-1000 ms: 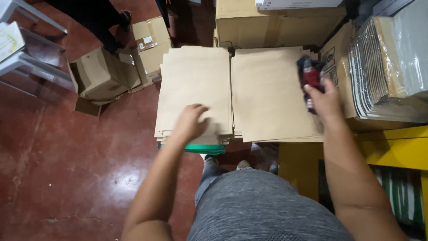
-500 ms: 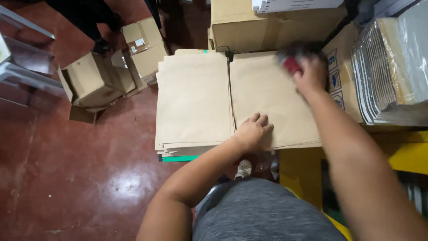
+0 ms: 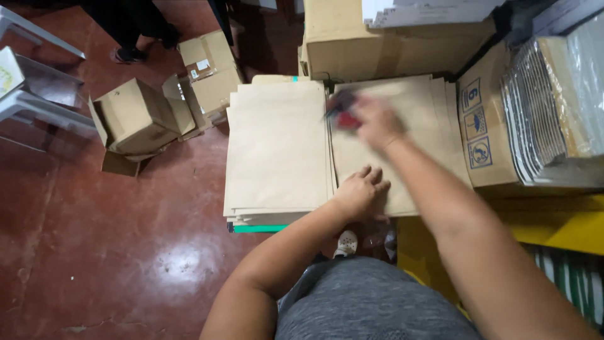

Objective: The person repeatedly wipes the surface of stacked beige paper sheets using a red and black cloth. They handle the sheets one at a time, wiping them and placing them back on the stack.

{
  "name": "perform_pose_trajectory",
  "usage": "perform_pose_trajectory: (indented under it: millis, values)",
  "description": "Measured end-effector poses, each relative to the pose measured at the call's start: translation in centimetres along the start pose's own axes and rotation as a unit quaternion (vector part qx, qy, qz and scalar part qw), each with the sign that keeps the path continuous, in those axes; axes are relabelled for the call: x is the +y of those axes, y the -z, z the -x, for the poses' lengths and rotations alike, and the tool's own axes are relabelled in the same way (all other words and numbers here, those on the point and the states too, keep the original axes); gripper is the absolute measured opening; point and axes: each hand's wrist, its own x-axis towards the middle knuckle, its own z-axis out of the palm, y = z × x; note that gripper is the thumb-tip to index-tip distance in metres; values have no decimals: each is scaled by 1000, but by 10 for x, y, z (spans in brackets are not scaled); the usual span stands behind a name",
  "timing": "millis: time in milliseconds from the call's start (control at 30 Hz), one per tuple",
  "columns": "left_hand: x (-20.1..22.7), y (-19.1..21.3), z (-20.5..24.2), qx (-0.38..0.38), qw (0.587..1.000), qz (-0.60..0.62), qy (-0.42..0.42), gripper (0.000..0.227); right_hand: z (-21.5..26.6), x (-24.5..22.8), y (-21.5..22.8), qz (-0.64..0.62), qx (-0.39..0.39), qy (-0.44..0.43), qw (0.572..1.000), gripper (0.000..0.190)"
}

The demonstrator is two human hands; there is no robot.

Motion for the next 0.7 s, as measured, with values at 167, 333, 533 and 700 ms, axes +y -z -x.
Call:
perform_pose_trajectory:
  millis: [167, 333, 533, 700]
  values:
    - [0, 0, 5, 5, 1000, 9, 3, 100, 63, 122, -2, 117, 23, -230, 966, 50]
    - [13, 23, 20, 56, 996, 65, 7, 127, 127, 73, 6, 167, -54, -306, 936, 61]
    - [23, 17, 20, 50, 993, -5, 106, 157, 186, -56, 43, 81, -117, -125, 982, 44]
    - [29, 17, 21, -4, 987, 37, 157, 155, 228, -6, 91, 145, -120, -177, 966, 51]
